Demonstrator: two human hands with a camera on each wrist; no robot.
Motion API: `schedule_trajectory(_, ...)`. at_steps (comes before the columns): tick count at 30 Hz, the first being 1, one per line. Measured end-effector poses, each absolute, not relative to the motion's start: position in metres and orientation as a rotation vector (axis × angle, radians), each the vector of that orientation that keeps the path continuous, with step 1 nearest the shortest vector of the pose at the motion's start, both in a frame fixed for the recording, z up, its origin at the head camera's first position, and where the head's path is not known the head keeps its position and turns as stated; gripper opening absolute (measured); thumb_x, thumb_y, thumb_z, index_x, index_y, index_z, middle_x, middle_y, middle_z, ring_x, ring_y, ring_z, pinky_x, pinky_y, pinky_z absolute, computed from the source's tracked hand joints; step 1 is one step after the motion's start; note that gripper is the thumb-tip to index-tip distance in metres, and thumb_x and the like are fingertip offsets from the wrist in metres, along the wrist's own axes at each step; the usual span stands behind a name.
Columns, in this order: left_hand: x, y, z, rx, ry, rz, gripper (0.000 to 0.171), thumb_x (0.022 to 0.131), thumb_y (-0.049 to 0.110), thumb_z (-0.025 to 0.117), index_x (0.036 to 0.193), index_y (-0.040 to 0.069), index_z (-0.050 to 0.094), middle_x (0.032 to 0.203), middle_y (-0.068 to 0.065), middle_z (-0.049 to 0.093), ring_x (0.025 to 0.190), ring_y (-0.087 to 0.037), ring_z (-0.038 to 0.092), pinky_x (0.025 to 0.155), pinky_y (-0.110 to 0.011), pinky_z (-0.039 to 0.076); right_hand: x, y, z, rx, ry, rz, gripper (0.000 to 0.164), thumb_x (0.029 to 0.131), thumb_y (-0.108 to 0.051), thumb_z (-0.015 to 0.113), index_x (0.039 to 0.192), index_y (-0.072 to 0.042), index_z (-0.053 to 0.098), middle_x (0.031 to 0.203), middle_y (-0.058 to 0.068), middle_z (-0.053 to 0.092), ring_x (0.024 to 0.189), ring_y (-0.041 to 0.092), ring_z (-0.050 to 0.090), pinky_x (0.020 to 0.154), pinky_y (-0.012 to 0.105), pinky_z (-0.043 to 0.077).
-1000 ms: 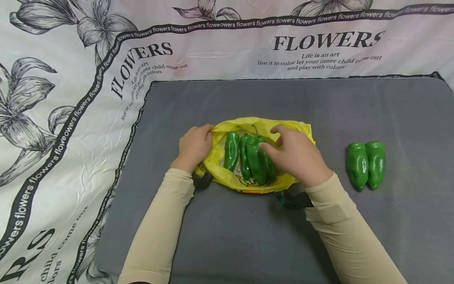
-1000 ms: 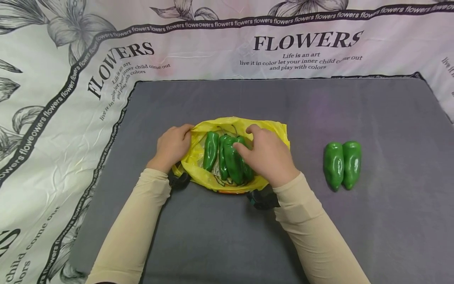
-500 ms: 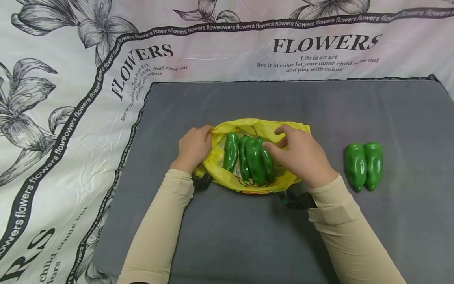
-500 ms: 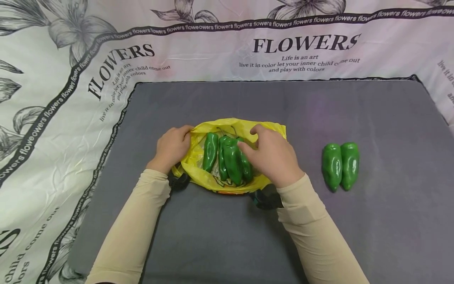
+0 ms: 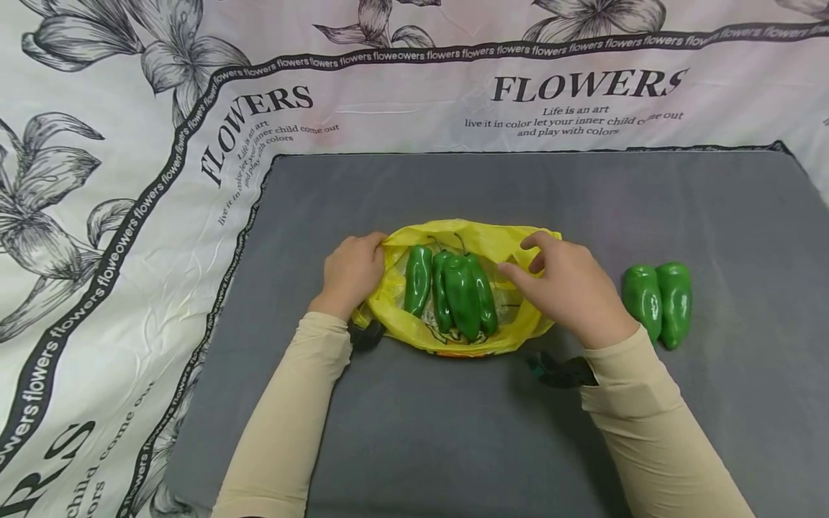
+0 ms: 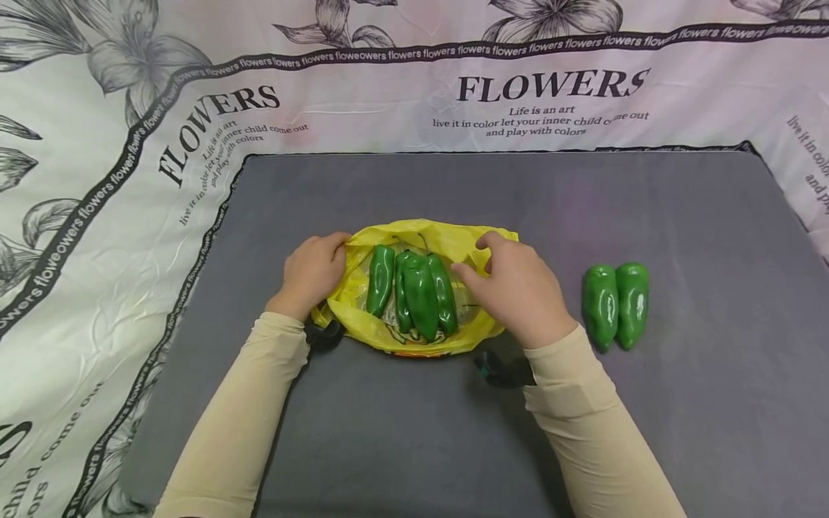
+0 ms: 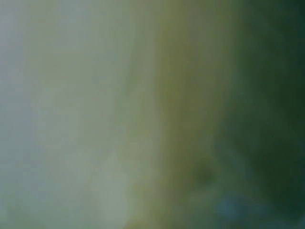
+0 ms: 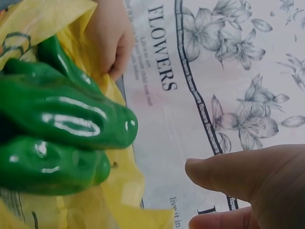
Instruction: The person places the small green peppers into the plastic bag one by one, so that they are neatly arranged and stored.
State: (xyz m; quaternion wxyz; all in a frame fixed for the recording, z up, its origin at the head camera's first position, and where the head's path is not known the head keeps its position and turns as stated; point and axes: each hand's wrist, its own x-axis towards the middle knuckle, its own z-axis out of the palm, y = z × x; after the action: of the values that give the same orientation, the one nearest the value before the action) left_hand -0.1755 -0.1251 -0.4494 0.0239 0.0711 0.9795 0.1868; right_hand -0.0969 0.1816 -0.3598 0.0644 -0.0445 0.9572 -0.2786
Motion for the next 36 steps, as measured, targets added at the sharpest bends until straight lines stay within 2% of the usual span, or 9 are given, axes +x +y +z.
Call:
schedule_trajectory(5, -0.175, -0.124, -0.449, 0.222, 3.036, 0.579, 0.040, 0.112, 0.026, 0.041, 0.143, 0.023, 0.066, 0.129, -0.006, 0.073, 0.117, -0.031, 0.065, 0.084, -0.056, 0.056, -0.094, 0.189, -0.361, -0.121, 2.903, -0.829, 0.065, 0.100, -0.054, 0.067, 0.136, 0.000, 0.060, 0.103, 0.021, 0.073, 0.075, 0.028, 0.068, 0.063, 0.045, 0.055)
schedule_trajectory(14, -0.175, -0.123, -0.451, 0.231, 3.041, 0.585, 0.040, 0.112, 0.026, 0.041, 0.143, 0.022, 0.067, 0.129, -0.005, 0.073, 0.113, -0.030, 0.065, 0.082, -0.054, 0.056, -0.091, 0.201, -0.365, -0.097, 2.900, -0.852, 0.061, 0.101, -0.050, 0.067, 0.136, 0.000, 0.060, 0.104, 0.020, 0.072, 0.076, 0.027, 0.066, 0.065, 0.041, 0.052)
schedule_trajectory(20, -0.176, -0.125, -0.450, 0.234, 3.049, 0.585, 0.040, 0.112, 0.026, 0.041, 0.143, 0.022, 0.067, 0.129, -0.005, 0.073, 0.113, -0.030, 0.065, 0.083, -0.055, 0.056, -0.089, 0.210, -0.369, -0.087, 2.913, -0.863, 0.061, 0.101, -0.046, 0.068, 0.137, 0.003, 0.059, 0.109, 0.025, 0.072, 0.085, 0.032, 0.069, 0.071, 0.050, 0.057)
schedule_trajectory(25, -0.176, -0.125, -0.449, 0.231, 3.050, 0.570, 0.041, 0.112, 0.026, 0.041, 0.144, 0.023, 0.066, 0.130, -0.005, 0.073, 0.114, -0.030, 0.065, 0.084, -0.055, 0.055, -0.087, 0.220, -0.370, -0.081, 2.910, -0.858, 0.067, 0.102, -0.050, 0.065, 0.141, 0.004, 0.056, 0.114, 0.028, 0.071, 0.094, 0.037, 0.070, 0.076, 0.056, 0.057)
schedule_trajectory(32, -0.175, -0.123, -0.449, 0.226, 3.040, 0.574, 0.041, 0.112, 0.026, 0.040, 0.144, 0.023, 0.066, 0.129, -0.006, 0.073, 0.114, -0.031, 0.065, 0.083, -0.055, 0.056, -0.083, 0.233, -0.368, -0.033, 2.929, -0.829, 0.066, 0.101, -0.051, 0.066, 0.140, 0.003, 0.058, 0.109, 0.022, 0.074, 0.083, 0.031, 0.070, 0.069, 0.049, 0.056)
schedule_trajectory(36, -0.174, -0.123, -0.448, 0.224, 3.046, 0.573, 0.040, 0.112, 0.026, 0.041, 0.143, 0.022, 0.066, 0.127, -0.006, 0.073, 0.113, -0.031, 0.066, 0.082, -0.054, 0.056, -0.082, 0.239, -0.368, -0.021, 2.937, -0.788, 0.068, 0.101, -0.053, 0.065, 0.141, 0.002, 0.057, 0.110, 0.025, 0.073, 0.082, 0.032, 0.070, 0.068, 0.051, 0.056)
